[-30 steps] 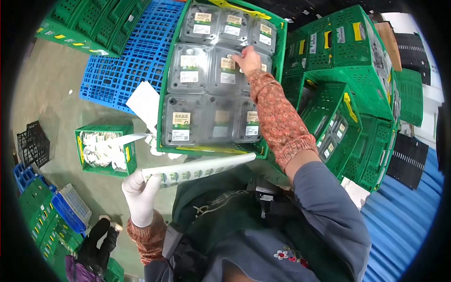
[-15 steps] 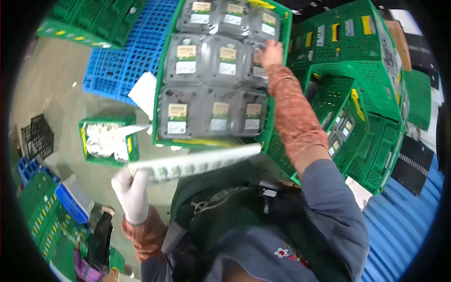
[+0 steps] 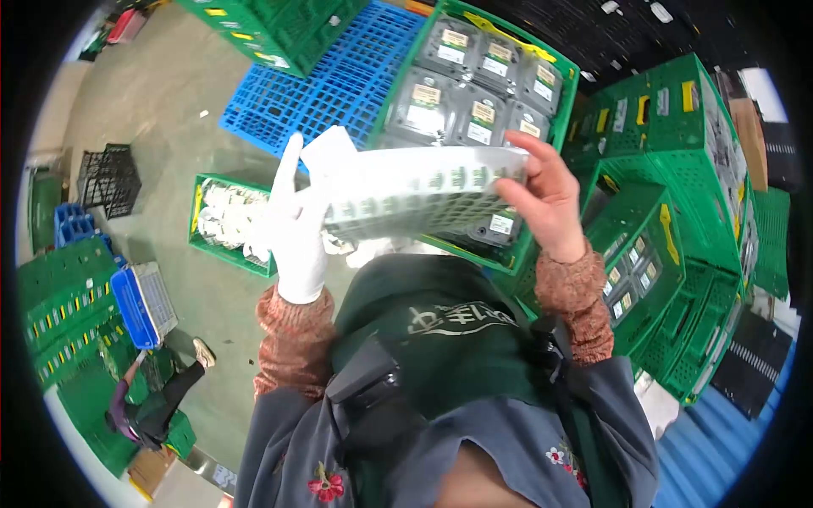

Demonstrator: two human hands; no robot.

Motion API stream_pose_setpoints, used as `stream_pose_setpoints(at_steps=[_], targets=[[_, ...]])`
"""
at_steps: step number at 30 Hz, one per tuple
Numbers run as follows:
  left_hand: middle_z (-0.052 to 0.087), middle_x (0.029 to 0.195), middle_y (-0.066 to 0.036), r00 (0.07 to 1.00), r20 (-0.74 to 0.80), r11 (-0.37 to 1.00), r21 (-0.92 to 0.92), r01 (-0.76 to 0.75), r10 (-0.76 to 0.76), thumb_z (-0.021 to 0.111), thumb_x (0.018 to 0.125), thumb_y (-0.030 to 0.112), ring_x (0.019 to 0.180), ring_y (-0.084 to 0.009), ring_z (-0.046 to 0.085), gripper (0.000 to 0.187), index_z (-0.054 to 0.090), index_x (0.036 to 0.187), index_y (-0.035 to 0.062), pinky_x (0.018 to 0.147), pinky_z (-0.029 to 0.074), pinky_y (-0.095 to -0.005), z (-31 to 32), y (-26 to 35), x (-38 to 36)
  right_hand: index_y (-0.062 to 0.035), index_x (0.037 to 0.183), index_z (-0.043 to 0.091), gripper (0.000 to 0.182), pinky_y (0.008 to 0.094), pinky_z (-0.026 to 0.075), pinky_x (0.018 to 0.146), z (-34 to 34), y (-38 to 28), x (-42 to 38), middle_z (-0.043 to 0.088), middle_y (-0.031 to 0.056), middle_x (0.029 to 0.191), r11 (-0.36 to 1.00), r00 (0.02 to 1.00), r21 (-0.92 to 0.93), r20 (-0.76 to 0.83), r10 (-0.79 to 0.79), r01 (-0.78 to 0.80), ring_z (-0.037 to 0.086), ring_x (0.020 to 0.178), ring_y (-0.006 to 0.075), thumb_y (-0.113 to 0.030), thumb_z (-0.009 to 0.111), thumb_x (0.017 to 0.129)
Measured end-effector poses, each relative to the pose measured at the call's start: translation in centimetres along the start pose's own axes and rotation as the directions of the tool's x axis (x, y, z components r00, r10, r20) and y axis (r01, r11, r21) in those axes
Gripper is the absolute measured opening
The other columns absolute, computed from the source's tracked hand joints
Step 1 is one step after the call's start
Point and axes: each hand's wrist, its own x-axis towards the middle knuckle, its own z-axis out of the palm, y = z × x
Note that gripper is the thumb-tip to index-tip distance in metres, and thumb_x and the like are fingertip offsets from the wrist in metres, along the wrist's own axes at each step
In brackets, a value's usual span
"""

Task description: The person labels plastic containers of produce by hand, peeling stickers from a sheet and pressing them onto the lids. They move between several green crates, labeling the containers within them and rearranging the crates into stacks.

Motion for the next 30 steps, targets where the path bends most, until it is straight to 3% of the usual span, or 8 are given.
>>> stream_pose_setpoints(at_steps=[2, 7, 11, 15, 23, 26, 27, 30], targets=[[0.061, 0.089, 0.002, 0.999, 0.052, 0.994, -0.110, 0.009, -0.003, 0.055, 0.089, 0.004, 0.066, 0.0002, 0.045, 0.056, 0.034, 0.141, -0.0018, 0.061, 0.036, -0.0162, 0.2, 1.4, -0.4, 0.0000, 0.122, 0.054, 0.040, 0.0196, 0.046, 0.074, -0.2, -0.7, 0.0, 0.064, 0.0019, 0.099, 0.999, 1.000, -0.042, 0.005, -0.026, 0.026, 0.059, 0.086, 0.0066, 0.004, 0.062, 0.084], [0.062, 0.112, -0.007, 0.974, 0.204, 0.988, -0.097, 0.118, -0.097, 0.057, 0.087, -0.002, 0.101, -0.0113, 0.056, 0.048, 0.045, 0.133, -0.0043, 0.087, 0.044, -0.0236, -2.0, 1.3, -1.4, 0.0002, 0.118, 0.058, 0.036, 0.0191, 0.048, 0.072, 0.0, -1.8, -0.3, 0.065, 0.0019, 0.099, 0.998, 0.996, -0.051, 0.083, 0.025, -0.020, 0.060, 0.084, 0.0053, 0.004, 0.064, 0.083], [0.064, 0.107, -0.008, 0.987, 0.145, 0.967, -0.237, 0.097, -0.064, 0.060, 0.084, -0.004, 0.096, -0.0116, 0.059, 0.037, 0.055, 0.121, -0.0053, 0.085, 0.046, -0.0245, -0.9, 3.5, -2.3, 0.0012, 0.112, 0.061, 0.030, 0.0192, 0.049, 0.072, 1.1, -3.2, -0.5, 0.065, 0.0036, 0.097, 0.998, 0.998, -0.050, 0.052, -0.025, 0.028, 0.060, 0.085, 0.0054, 0.004, 0.064, 0.082], [0.066, 0.084, -0.007, 0.989, 0.127, 0.995, -0.044, 0.087, -0.080, 0.062, 0.084, -0.001, 0.075, -0.0109, 0.062, 0.015, 0.063, 0.098, -0.0034, 0.067, 0.048, -0.0213, -2.6, 2.2, -2.5, 0.0020, 0.098, 0.065, 0.016, 0.0183, 0.046, 0.061, 0.9, -3.1, -0.8, 0.066, 0.0002, 0.078, 0.993, 0.999, -0.115, 0.016, -0.036, 0.038, 0.058, 0.069, 0.0039, 0.001, 0.066, 0.082], [0.061, 0.104, -0.010, 0.986, 0.019, 0.986, -0.045, -0.162, 0.163, 0.063, 0.080, 0.000, 0.086, -0.0136, 0.060, 0.014, 0.064, 0.094, -0.0030, 0.076, 0.047, -0.0250, -2.2, 1.1, -1.6, -0.0014, 0.060, 0.045, 0.035, 0.0252, 0.025, 0.043, 2.4, -2.7, -1.4, 0.036, -0.0048, 0.053, 0.905, 0.968, -0.398, -0.123, -0.218, 0.153, 0.029, 0.054, 0.0033, -0.011, 0.064, 0.088], [0.065, 0.092, -0.007, 0.998, -0.068, 0.996, -0.085, -0.014, 0.008, 0.060, 0.085, 0.000, 0.088, -0.0125, 0.059, 0.009, 0.064, 0.093, -0.0012, 0.081, 0.045, -0.0259, -1.7, 1.7, -1.8, -0.0012, 0.059, 0.047, 0.035, 0.0264, 0.024, 0.042, 2.6, -2.3, -1.4, 0.034, -0.0020, 0.049, 0.862, 0.925, -0.469, -0.206, -0.320, 0.194, 0.028, 0.050, 0.0049, -0.013, 0.065, 0.087], [0.065, 0.087, -0.003, 0.996, -0.082, 0.971, -0.234, -0.058, 0.040, 0.059, 0.087, 0.000, 0.078, -0.0075, 0.057, 0.010, 0.063, 0.096, -0.0016, 0.074, 0.045, -0.0216, -0.8, 2.1, -2.0, -0.0011, 0.063, 0.049, 0.031, 0.0269, 0.028, 0.043, 2.3, -2.2, -1.4, 0.039, 0.0001, 0.052, 0.828, 0.939, -0.530, -0.155, -0.307, 0.183, 0.033, 0.051, 0.0060, -0.013, 0.065, 0.086], [0.064, 0.085, -0.002, 0.961, -0.205, 0.973, -0.094, -0.209, 0.186, 0.059, 0.088, -0.001, 0.076, -0.0063, 0.056, 0.010, 0.063, 0.097, -0.0015, 0.070, 0.044, -0.0201, -0.2, 2.4, -1.7, -0.0019, 0.077, 0.057, 0.016, 0.0296, 0.039, 0.053, 1.4, -2.2, -0.6, 0.053, 0.0057, 0.067, 0.735, 0.933, -0.629, -0.044, -0.358, 0.253, 0.046, 0.059, 0.0113, -0.013, 0.067, 0.083]])
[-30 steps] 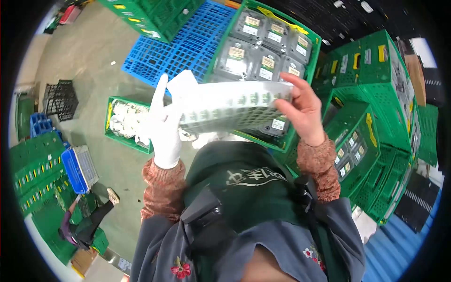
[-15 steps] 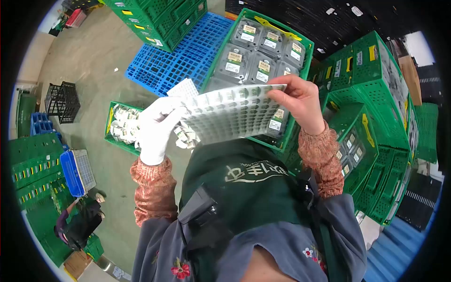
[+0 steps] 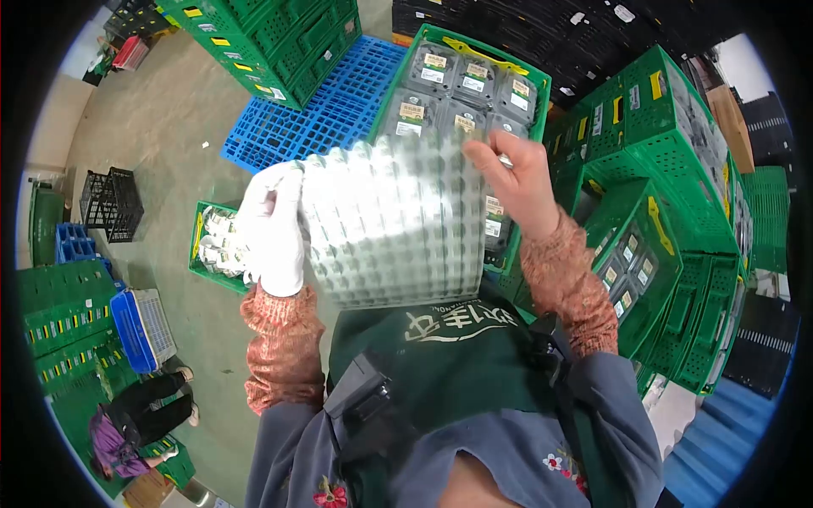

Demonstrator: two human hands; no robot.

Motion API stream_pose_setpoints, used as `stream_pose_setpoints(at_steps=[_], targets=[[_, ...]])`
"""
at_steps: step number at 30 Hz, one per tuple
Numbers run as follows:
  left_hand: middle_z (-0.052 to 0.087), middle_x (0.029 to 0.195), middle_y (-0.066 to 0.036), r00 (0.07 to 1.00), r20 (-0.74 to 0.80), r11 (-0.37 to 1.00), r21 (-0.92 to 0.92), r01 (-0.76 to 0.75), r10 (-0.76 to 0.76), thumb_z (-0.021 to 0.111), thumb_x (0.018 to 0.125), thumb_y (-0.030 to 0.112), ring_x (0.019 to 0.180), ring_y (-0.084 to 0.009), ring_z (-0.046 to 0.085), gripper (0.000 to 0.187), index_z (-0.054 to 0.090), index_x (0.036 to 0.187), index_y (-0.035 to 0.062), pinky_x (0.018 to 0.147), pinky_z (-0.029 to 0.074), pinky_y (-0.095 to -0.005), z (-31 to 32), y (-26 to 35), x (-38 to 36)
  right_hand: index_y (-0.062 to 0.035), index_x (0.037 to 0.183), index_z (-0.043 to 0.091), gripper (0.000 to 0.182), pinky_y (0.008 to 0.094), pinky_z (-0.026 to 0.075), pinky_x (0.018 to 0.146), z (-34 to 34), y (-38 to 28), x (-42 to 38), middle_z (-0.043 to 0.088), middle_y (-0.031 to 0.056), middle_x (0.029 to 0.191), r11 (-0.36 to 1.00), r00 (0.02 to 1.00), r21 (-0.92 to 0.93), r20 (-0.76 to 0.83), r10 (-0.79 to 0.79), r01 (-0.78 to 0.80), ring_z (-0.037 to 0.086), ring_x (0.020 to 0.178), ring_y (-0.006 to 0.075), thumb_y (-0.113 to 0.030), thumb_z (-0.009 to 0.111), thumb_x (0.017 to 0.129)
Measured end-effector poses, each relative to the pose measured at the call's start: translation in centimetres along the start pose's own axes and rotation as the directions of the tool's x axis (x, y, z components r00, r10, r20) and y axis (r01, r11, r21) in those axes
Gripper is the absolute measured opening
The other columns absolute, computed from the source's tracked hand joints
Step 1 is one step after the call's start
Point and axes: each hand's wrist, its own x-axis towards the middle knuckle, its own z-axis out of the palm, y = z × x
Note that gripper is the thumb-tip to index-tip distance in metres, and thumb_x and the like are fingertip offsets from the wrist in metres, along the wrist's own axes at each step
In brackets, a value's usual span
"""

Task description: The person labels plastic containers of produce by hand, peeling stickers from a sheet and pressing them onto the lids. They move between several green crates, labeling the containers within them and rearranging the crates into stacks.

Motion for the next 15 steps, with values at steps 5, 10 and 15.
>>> stream_pose_setpoints(at_steps=[5, 10, 15], targets=[[0.057, 0.069, 0.006, 0.992, 0.109, 0.979, 0.186, -0.082, 0.063, 0.063, 0.089, 0.006, 0.049, 0.0027, 0.038, 0.007, 0.065, 0.095, 0.0035, 0.043, 0.029, -0.0152, -0.2, 2.1, 0.8, -0.0104, 0.105, 0.060, 0.027, 0.0376, 0.048, 0.077, -1.7, -2.0, 4.3, 0.059, 0.0076, 0.103, 0.920, 0.919, -0.090, 0.141, -0.367, 0.381, 0.058, 0.092, 0.0240, -0.015, 0.067, 0.079], [0.055, 0.066, 0.007, 0.973, 0.206, 0.954, 0.255, -0.154, 0.102, 0.062, 0.089, 0.006, 0.049, 0.0024, 0.038, 0.007, 0.066, 0.094, 0.0037, 0.044, 0.029, -0.0155, -0.7, 1.7, 0.5, -0.0134, 0.095, 0.062, 0.016, 0.0399, 0.048, 0.070, -0.4, -3.0, 5.0, 0.058, 0.0044, 0.088, 0.853, 0.829, -0.204, 0.423, -0.366, 0.481, 0.059, 0.086, 0.0260, -0.018, 0.063, 0.080], [0.054, 0.067, 0.007, 0.981, 0.196, 0.951, 0.302, -0.071, 0.011, 0.064, 0.089, 0.008, 0.051, 0.0022, 0.038, 0.008, 0.066, 0.096, 0.0031, 0.046, 0.030, -0.0153, -0.9, 1.4, 0.1, -0.0129, 0.085, 0.060, 0.008, 0.0409, 0.046, 0.064, 0.7, -2.1, 4.1, 0.058, 0.0036, 0.078, 0.894, 0.827, -0.143, 0.463, -0.320, 0.425, 0.060, 0.076, 0.0272, -0.019, 0.062, 0.081]])
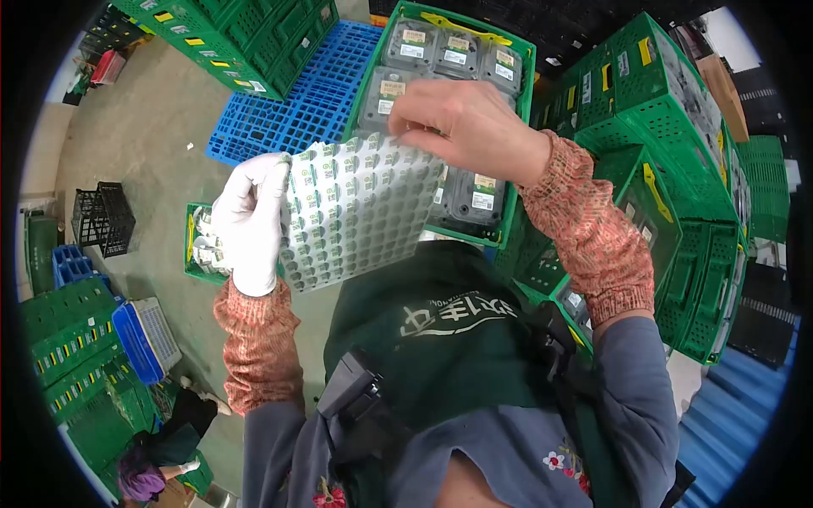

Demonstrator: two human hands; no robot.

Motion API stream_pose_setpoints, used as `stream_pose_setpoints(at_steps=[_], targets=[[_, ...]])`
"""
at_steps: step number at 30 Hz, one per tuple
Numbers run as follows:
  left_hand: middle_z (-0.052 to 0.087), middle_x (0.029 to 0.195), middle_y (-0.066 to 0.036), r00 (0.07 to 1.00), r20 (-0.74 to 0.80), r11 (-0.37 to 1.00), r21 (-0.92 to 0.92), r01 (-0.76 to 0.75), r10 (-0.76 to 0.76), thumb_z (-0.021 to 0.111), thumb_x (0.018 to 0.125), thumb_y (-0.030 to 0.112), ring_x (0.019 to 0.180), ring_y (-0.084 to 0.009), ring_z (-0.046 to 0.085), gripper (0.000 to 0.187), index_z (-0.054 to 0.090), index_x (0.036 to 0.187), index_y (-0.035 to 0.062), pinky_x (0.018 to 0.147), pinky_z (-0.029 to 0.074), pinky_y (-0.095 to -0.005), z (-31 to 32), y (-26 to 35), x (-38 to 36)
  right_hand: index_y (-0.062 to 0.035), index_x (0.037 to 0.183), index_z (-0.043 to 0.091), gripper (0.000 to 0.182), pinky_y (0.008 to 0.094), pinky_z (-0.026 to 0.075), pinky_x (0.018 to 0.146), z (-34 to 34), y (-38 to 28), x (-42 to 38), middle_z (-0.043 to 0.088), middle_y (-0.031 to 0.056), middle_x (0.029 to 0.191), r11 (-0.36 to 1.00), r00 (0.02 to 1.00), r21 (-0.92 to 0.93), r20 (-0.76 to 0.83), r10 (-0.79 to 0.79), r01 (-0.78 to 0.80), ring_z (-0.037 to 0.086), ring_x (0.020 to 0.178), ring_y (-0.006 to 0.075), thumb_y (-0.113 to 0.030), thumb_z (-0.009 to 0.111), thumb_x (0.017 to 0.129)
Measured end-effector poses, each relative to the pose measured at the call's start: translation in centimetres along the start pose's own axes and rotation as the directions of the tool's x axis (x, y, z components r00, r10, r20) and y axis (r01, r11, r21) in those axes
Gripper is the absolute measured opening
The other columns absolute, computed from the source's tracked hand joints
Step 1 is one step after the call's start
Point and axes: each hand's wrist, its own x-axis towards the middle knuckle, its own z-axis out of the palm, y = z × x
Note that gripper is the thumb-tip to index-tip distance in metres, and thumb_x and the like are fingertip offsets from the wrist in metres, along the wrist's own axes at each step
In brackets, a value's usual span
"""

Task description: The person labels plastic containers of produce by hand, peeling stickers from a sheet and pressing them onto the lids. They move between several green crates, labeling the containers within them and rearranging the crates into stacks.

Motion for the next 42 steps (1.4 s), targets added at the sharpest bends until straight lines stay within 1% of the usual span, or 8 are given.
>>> stream_pose_setpoints(at_steps=[3, 5, 9, 18, 22, 26, 29, 42], targets=[[0.056, 0.068, 0.006, 0.996, -0.010, 0.996, 0.012, 0.089, -0.089, 0.065, 0.088, 0.009, 0.053, 0.0019, 0.040, 0.011, 0.066, 0.096, 0.0023, 0.047, 0.031, -0.0152, 0.0, -0.6, 0.2, -0.0108, 0.089, 0.061, 0.010, 0.0355, 0.047, 0.063, 0.4, -0.3, -1.0, 0.059, 0.0046, 0.076, 0.999, 0.994, 0.028, -0.103, -0.040, 0.043, 0.061, 0.072, 0.0230, -0.014, 0.063, 0.080], [0.061, 0.075, 0.003, 0.995, -0.065, 0.991, 0.105, 0.080, -0.073, 0.064, 0.088, 0.008, 0.057, -0.0003, 0.045, 0.012, 0.066, 0.098, 0.0014, 0.052, 0.035, -0.0154, -0.9, -1.5, 0.2, -0.0073, 0.095, 0.062, 0.014, 0.0283, 0.048, 0.063, -1.4, 0.0, -2.6, 0.062, 0.0038, 0.078, 0.928, 0.962, 0.334, -0.154, 0.227, -0.166, 0.062, 0.071, 0.0143, -0.008, 0.064, 0.081], [0.063, 0.084, -0.001, 0.955, -0.223, 0.978, 0.026, 0.205, -0.195, 0.063, 0.089, 0.009, 0.073, -0.0052, 0.053, 0.013, 0.066, 0.098, 0.0008, 0.066, 0.041, -0.0178, -6.2, -3.3, -0.2, 0.0018, 0.098, 0.062, 0.019, 0.0223, 0.048, 0.065, 5.2, 9.5, -12.7, 0.065, 0.0025, 0.081, 0.568, 0.551, 0.644, -0.261, 0.793, -0.512, 0.058, 0.073, 0.0065, -0.007, 0.067, 0.082], [0.066, 0.093, -0.004, 0.946, -0.217, 0.967, -0.141, 0.213, -0.240, 0.060, 0.090, 0.004, 0.083, -0.0077, 0.059, 0.010, 0.064, 0.098, 0.0017, 0.076, 0.047, -0.0215, -11.0, -7.0, -0.5, -0.0042, 0.083, 0.070, 0.023, 0.0378, 0.052, 0.076, 20.1, 19.1, -19.8, 0.069, 0.0153, 0.081, -0.021, -0.052, 0.392, -0.069, 0.996, -0.920, 0.067, 0.082, 0.0301, -0.025, 0.069, 0.073], [0.066, 0.092, -0.004, 0.958, -0.179, 0.972, -0.112, 0.209, -0.226, 0.060, 0.090, 0.005, 0.083, -0.0077, 0.059, 0.010, 0.064, 0.098, 0.0017, 0.075, 0.047, -0.0213, -11.4, -7.4, 0.3, -0.0048, 0.088, 0.065, 0.024, 0.0448, 0.051, 0.075, 21.3, 18.4, -19.9, 0.067, 0.0179, 0.082, 0.163, 0.131, 0.115, -0.246, 0.961, -0.980, 0.065, 0.083, 0.0367, -0.025, 0.067, 0.076], [0.066, 0.092, -0.003, 0.965, -0.150, 0.975, -0.090, 0.203, -0.215, 0.061, 0.090, 0.006, 0.082, -0.0076, 0.059, 0.010, 0.064, 0.099, 0.0017, 0.076, 0.047, -0.0217, -12.5, -8.1, 1.3, -0.0035, 0.104, 0.050, 0.039, 0.0415, 0.051, 0.073, 20.7, 17.1, -18.4, 0.065, 0.0166, 0.077, 0.052, -0.063, 0.391, -0.275, 0.959, -0.919, 0.066, 0.080, 0.0296, -0.021, 0.070, 0.075], [0.066, 0.091, -0.003, 0.962, -0.154, 0.972, -0.102, 0.212, -0.226, 0.061, 0.090, 0.006, 0.082, -0.0074, 0.058, 0.011, 0.064, 0.099, 0.0016, 0.076, 0.046, -0.0219, -12.7, -9.0, 1.7, -0.0026, 0.106, 0.050, 0.038, 0.0449, 0.050, 0.071, 21.7, 14.8, -14.6, 0.066, 0.0185, 0.083, 0.288, 0.158, 0.392, -0.332, 0.930, -0.874, 0.065, 0.078, 0.0365, -0.021, 0.067, 0.079], [0.066, 0.091, -0.002, 0.943, -0.128, 0.943, -0.172, 0.284, -0.307, 0.061, 0.090, 0.007, 0.081, -0.0072, 0.058, 0.011, 0.064, 0.099, 0.0011, 0.075, 0.046, -0.0216, -13.9, -10.7, 2.9, -0.0048, 0.107, 0.049, 0.036, 0.0472, 0.048, 0.077, 24.4, 14.8, -10.7, 0.062, 0.0199, 0.095, 0.186, 0.134, 0.212, -0.241, 0.961, -0.959, 0.061, 0.089, 0.0387, -0.013, 0.068, 0.078]])
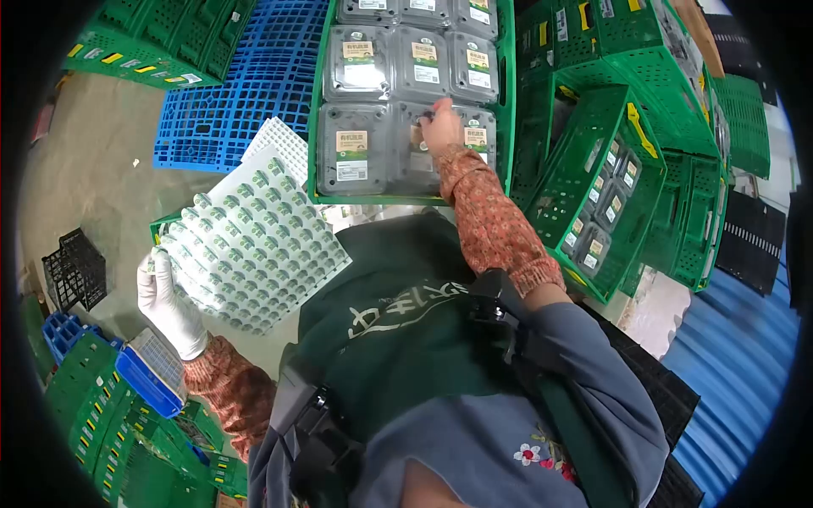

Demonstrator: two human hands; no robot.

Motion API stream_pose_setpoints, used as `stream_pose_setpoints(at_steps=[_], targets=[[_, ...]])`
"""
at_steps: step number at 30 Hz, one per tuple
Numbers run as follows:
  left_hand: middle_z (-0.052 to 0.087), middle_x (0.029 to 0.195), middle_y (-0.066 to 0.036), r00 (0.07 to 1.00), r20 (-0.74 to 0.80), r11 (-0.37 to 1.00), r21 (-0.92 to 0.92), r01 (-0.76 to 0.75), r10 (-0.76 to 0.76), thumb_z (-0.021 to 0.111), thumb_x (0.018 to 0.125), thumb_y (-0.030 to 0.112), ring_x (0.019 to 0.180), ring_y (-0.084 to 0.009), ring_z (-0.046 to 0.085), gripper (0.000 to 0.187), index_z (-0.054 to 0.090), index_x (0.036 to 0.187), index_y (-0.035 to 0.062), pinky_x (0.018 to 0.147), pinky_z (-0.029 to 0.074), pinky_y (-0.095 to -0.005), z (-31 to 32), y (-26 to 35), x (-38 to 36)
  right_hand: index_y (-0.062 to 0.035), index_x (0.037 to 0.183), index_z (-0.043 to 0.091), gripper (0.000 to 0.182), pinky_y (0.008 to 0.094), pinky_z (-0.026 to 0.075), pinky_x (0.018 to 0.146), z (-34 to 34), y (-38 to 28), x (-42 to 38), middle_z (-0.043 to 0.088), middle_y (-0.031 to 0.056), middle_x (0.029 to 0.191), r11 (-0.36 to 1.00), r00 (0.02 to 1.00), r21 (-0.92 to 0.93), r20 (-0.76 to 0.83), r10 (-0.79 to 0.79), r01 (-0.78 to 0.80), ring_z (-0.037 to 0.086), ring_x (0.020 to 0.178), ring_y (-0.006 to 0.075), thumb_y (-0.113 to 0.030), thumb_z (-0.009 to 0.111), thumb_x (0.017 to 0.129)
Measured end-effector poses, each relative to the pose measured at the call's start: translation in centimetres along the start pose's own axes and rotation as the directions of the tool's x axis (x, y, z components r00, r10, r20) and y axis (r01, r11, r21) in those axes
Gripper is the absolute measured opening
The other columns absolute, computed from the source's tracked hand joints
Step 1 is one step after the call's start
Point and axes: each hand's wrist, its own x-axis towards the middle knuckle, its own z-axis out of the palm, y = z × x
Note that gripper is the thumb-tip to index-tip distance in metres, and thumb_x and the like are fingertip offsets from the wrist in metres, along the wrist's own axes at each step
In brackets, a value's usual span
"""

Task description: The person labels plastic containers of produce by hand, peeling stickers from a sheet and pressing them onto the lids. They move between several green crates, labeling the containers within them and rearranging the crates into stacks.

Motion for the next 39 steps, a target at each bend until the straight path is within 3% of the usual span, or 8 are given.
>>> stream_pose_setpoints(at_steps=[2, 5, 11, 18, 21, 22, 27, 39], targets=[[0.066, 0.090, -0.002, 1.000, -0.008, 0.999, 0.027, -0.018, 0.019, 0.061, 0.090, 0.007, 0.080, -0.0066, 0.057, 0.011, 0.064, 0.099, 0.0012, 0.075, 0.046, -0.0211, -0.3, -0.2, 0.1, -0.0050, 0.107, 0.049, 0.036, 0.0473, 0.048, 0.077, -1.5, -2.2, -1.1, 0.059, 0.0199, 0.097, 0.999, 0.998, 0.022, -0.065, -0.022, 0.024, 0.059, 0.090, 0.0391, -0.011, 0.068, 0.077], [0.065, 0.089, -0.001, 1.000, -0.023, 1.000, 0.025, -0.001, 0.002, 0.061, 0.090, 0.007, 0.078, -0.0055, 0.056, 0.011, 0.064, 0.099, 0.0012, 0.073, 0.044, -0.0200, 0.0, -0.4, -0.2, -0.0046, 0.105, 0.049, 0.036, 0.0473, 0.047, 0.077, 1.9, -4.4, -2.7, 0.054, 0.0197, 0.099, 0.799, 0.992, 0.601, 0.077, -0.099, 0.034, 0.057, 0.090, 0.0389, -0.002, 0.066, 0.074], [0.066, 0.093, -0.003, 0.999, -0.005, 0.998, 0.039, 0.043, -0.043, 0.060, 0.090, 0.005, 0.084, -0.0075, 0.059, 0.013, 0.065, 0.101, 0.0010, 0.078, 0.047, -0.0217, -1.5, -1.3, 0.1, -0.0061, 0.102, 0.049, 0.040, 0.0441, 0.048, 0.075, 5.2, -9.7, -4.4, 0.047, 0.0184, 0.106, 0.944, 0.955, 0.152, -0.105, -0.279, 0.292, 0.054, 0.093, 0.0388, 0.010, 0.061, 0.067], [0.059, 0.084, 0.004, 0.993, -0.075, 0.994, 0.040, 0.098, -0.095, 0.060, 0.090, 0.007, 0.073, -0.0027, 0.048, 0.007, 0.063, 0.095, 0.0020, 0.067, 0.038, -0.0177, -0.1, -0.1, -0.3, -0.0084, 0.104, 0.048, 0.044, 0.0477, 0.049, 0.079, 4.2, -12.1, -4.9, 0.044, 0.0181, 0.110, 0.927, 0.953, -0.223, 0.096, -0.288, 0.303, 0.053, 0.098, 0.0387, -0.006, 0.073, 0.067], [0.060, 0.085, 0.003, 0.994, -0.066, 0.996, -0.009, 0.092, -0.093, 0.059, 0.090, 0.007, 0.075, -0.0043, 0.051, 0.008, 0.063, 0.095, 0.0025, 0.070, 0.041, -0.0188, 0.3, 0.8, -0.5, -0.0073, 0.103, 0.049, 0.041, 0.0463, 0.051, 0.075, 1.4, -12.9, -3.9, 0.045, 0.0173, 0.108, 0.962, 0.954, -0.107, 0.194, -0.227, 0.250, 0.052, 0.101, 0.0380, -0.010, 0.073, 0.070], [0.060, 0.086, 0.002, 0.994, -0.051, 0.996, -0.008, 0.093, -0.094, 0.058, 0.090, 0.006, 0.077, -0.0048, 0.052, 0.008, 0.063, 0.096, 0.0027, 0.071, 0.042, -0.0192, 0.7, 1.4, -0.3, -0.0060, 0.103, 0.050, 0.038, 0.0409, 0.053, 0.072, 1.4, -11.9, -2.7, 0.049, 0.0146, 0.106, 0.933, 0.932, 0.011, 0.050, -0.359, 0.359, 0.055, 0.099, 0.0318, -0.006, 0.071, 0.071], [0.057, 0.085, 0.002, 0.994, 0.014, 0.994, -0.003, 0.112, -0.112, 0.054, 0.094, 0.010, 0.074, -0.0051, 0.050, 0.010, 0.057, 0.101, 0.0038, 0.068, 0.040, -0.0194, 3.8, 4.9, 1.0, -0.0028, 0.108, 0.050, 0.048, 0.0284, 0.048, 0.078, 0.1, -13.3, 12.2, 0.055, 0.0052, 0.096, 0.695, 0.928, 0.615, -0.238, -0.287, 0.373, 0.056, 0.089, 0.0162, 0.001, 0.073, 0.066], [0.053, 0.090, 0.001, 0.939, 0.206, 0.959, 0.128, 0.252, -0.274, 0.053, 0.092, 0.007, 0.084, -0.0079, 0.045, 0.010, 0.054, 0.101, 0.0034, 0.079, 0.034, -0.0223, 18.2, 4.4, 3.1, -0.0038, 0.100, 0.054, 0.035, 0.0373, 0.050, 0.078, 4.3, -18.9, 30.8, 0.052, 0.0159, 0.104, 0.768, 0.825, 0.300, -0.197, -0.530, 0.565, 0.060, 0.085, 0.0271, 0.009, 0.058, 0.068]])
